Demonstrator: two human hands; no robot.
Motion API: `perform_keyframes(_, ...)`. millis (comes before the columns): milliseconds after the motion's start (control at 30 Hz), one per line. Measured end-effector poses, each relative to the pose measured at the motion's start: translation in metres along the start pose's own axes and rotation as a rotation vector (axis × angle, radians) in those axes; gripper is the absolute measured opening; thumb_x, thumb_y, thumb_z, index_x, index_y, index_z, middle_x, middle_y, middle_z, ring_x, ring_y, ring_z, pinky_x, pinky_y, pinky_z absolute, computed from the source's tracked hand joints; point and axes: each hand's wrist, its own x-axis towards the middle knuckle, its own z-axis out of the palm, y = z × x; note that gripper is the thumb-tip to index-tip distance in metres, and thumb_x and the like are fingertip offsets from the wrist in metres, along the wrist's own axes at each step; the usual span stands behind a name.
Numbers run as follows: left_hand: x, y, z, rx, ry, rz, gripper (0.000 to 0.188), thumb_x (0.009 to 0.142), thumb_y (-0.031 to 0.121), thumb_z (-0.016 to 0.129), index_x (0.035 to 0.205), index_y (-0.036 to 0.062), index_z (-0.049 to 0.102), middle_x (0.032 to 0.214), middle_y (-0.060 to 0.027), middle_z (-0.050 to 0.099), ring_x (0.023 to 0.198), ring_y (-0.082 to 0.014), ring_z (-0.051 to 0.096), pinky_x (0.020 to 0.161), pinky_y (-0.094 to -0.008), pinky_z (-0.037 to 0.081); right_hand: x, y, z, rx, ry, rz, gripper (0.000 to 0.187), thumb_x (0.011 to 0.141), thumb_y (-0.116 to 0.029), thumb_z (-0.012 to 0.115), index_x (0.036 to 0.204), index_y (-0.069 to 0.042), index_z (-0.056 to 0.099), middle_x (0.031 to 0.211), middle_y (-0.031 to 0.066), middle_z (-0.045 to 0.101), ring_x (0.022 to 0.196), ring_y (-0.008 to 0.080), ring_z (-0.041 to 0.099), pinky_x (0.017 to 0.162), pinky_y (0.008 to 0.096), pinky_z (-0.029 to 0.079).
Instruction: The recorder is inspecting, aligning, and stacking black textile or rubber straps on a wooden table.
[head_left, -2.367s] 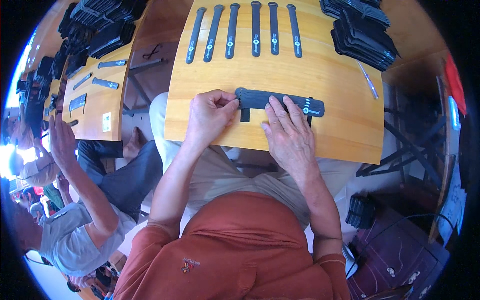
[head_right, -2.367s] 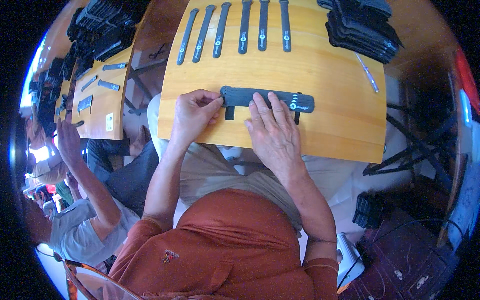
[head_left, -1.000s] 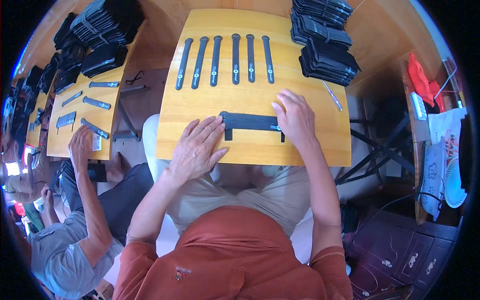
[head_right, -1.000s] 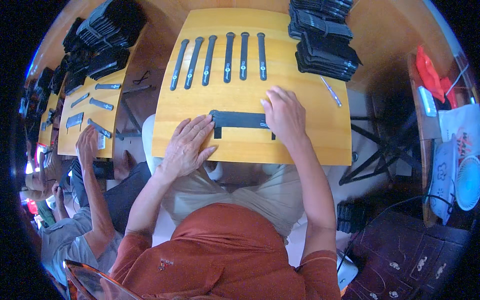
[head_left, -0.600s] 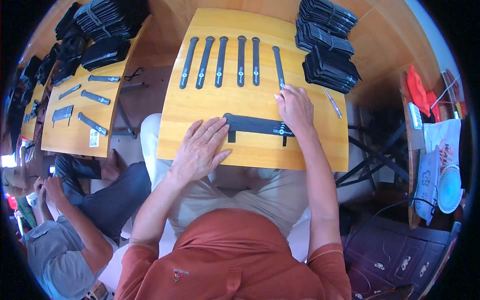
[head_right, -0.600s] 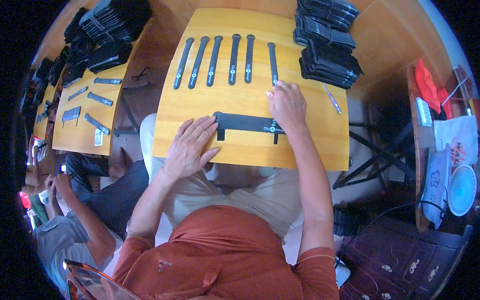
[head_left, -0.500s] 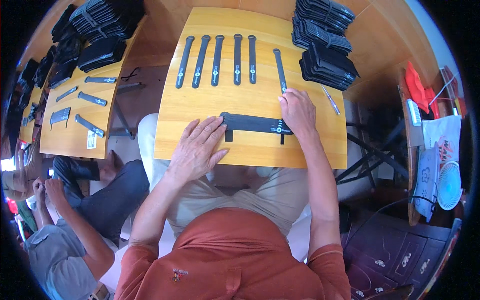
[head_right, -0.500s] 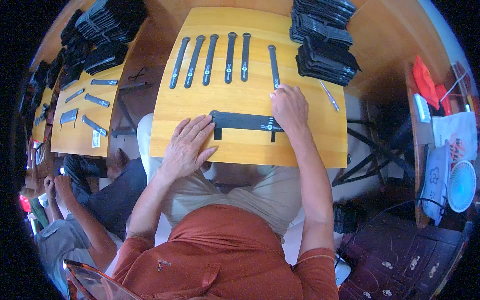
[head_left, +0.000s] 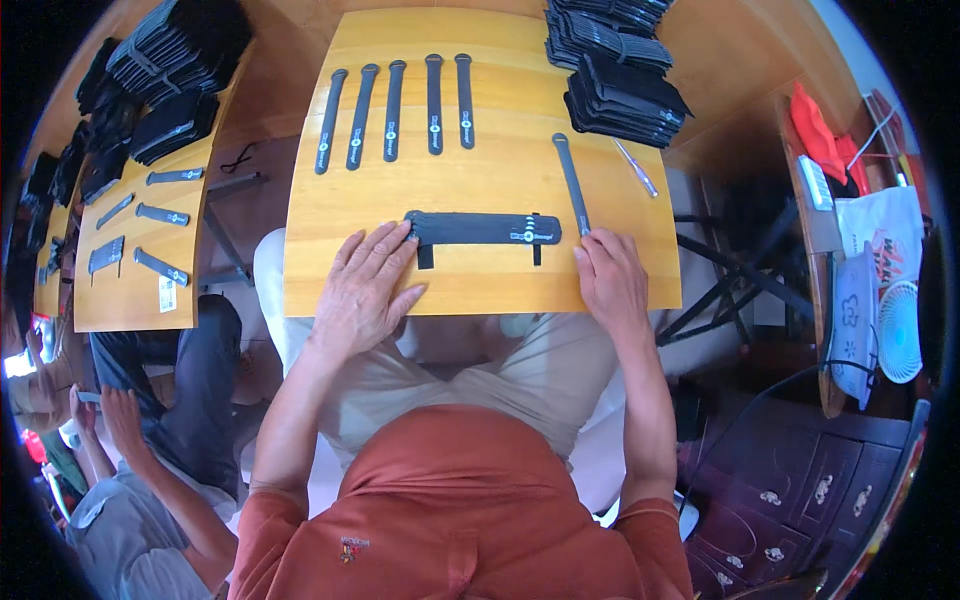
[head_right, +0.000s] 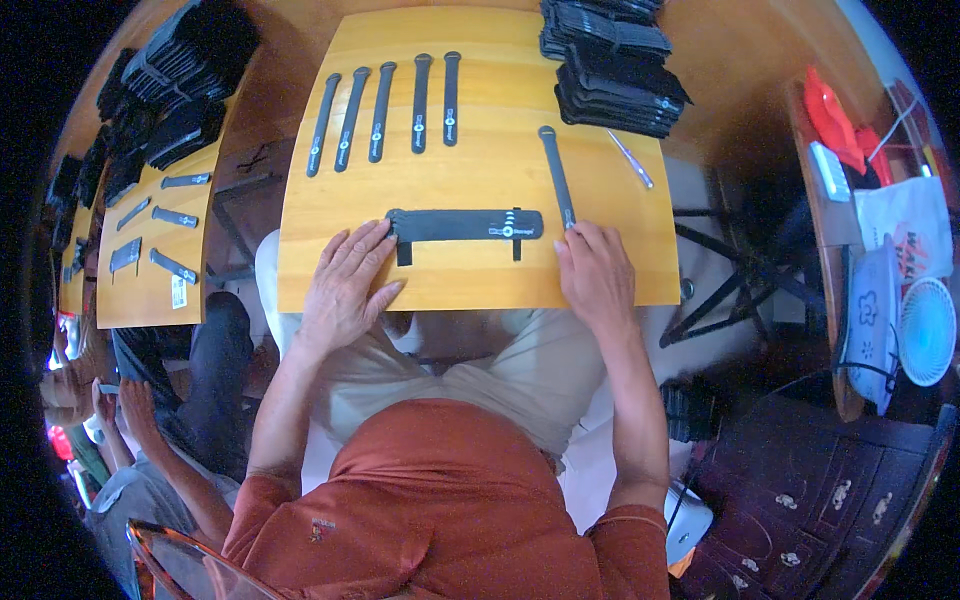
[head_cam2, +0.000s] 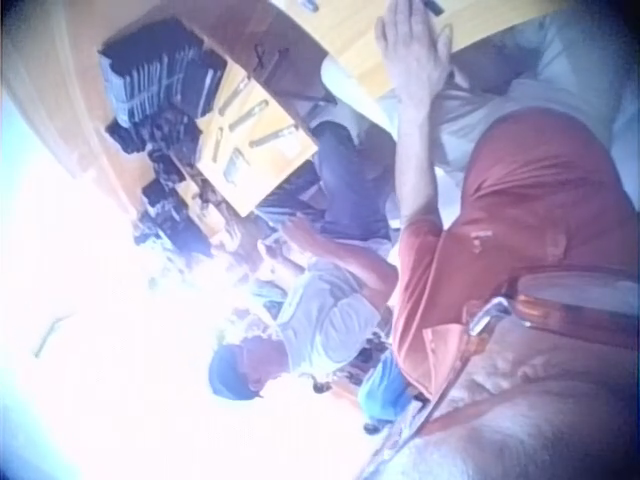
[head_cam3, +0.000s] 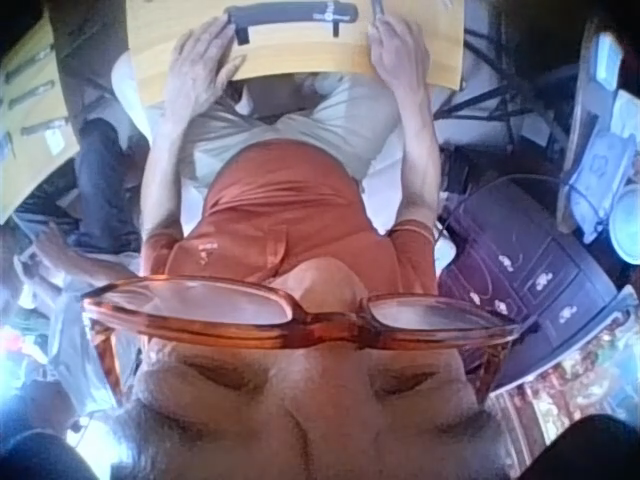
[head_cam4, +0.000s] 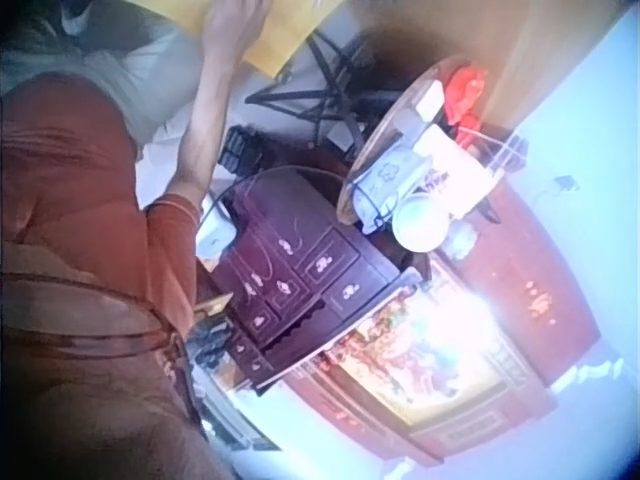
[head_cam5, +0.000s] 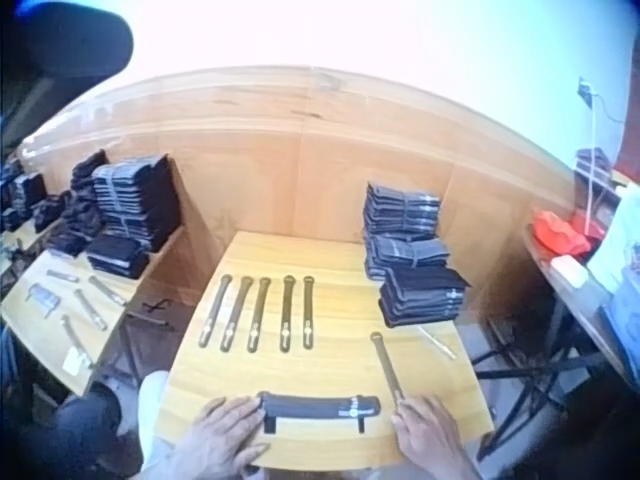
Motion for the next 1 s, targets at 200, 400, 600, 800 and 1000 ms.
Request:
perform_keyframes(200,-0.001,0.003,0.004,0.015,0.069,0.021,0.051,0.094,0.034,0.070,0.133,0.0028,0.063,0.146,-0.0139,0.058,0.142,-0.0296,0.048,0.120,-0.0470,0.035,-0.053,-0.008,-0.021,-0.129,0.000,-0.065,0.036,0.092,-0.024,0.072,0.113,0.005,0.069,0.116,0.0144,0.066,0.108,0.0345,0.062,0.089,0.0452,0.053)
perform_keyframes(400,-0.017,0.055,0.010,-0.353,0.327,0.082,0.026,0.084,0.013,0.082,0.105,-0.0005,0.074,0.109,-0.0161,0.074,0.103,-0.0324,0.070,0.091,-0.0422,0.058,-0.096,-0.011,-0.013,-0.211,0.104,-0.088,0.028,0.084,-0.010,0.075,0.109,0.001,0.070,0.111,0.0115,0.065,0.099,0.0315,0.064,0.082,0.0436,0.055)
perform_keyframes(600,-0.002,0.125,0.033,-1.037,-0.367,-0.137,0.038,0.098,0.022,0.071,0.125,-0.0048,0.067,0.110,-0.0214,0.075,0.101,-0.0295,0.074,0.090,-0.0388,0.058,-0.129,-0.037,-0.007,-0.138,0.253,-0.011,0.021,0.080,0.000,0.075,0.101,-0.001,0.072,0.095,0.0098,0.068,0.078,0.0289,0.067,0.065,0.0387,0.055)
perform_keyframes(800,0.038,0.151,0.087,-1.103,-0.609,-0.013,0.040,0.102,0.031,0.061,0.116,-0.0056,0.066,0.092,-0.0258,0.071,0.081,-0.0353,0.071,0.074,-0.0420,0.054,-0.159,-0.070,0.004,-0.050,0.323,-0.021,0.017,0.085,-0.001,0.071,0.102,-0.001,0.071,0.095,0.0118,0.070,0.072,0.0270,0.068,0.062,0.0369,0.055)
perform_keyframes(1000,0.045,0.167,0.075,-1.251,-0.439,-0.071,0.024,0.105,0.020,0.062,0.108,-0.0017,0.072,0.082,-0.0086,0.070,0.077,-0.0112,0.062,0.071,-0.0321,0.053,-0.179,-0.070,0.012,0.135,0.220,-0.065,0.023,0.085,-0.001,0.070,0.108,-0.004,0.072,0.101,0.0119,0.070,0.075,0.0249,0.071,0.064,0.0358,0.059)
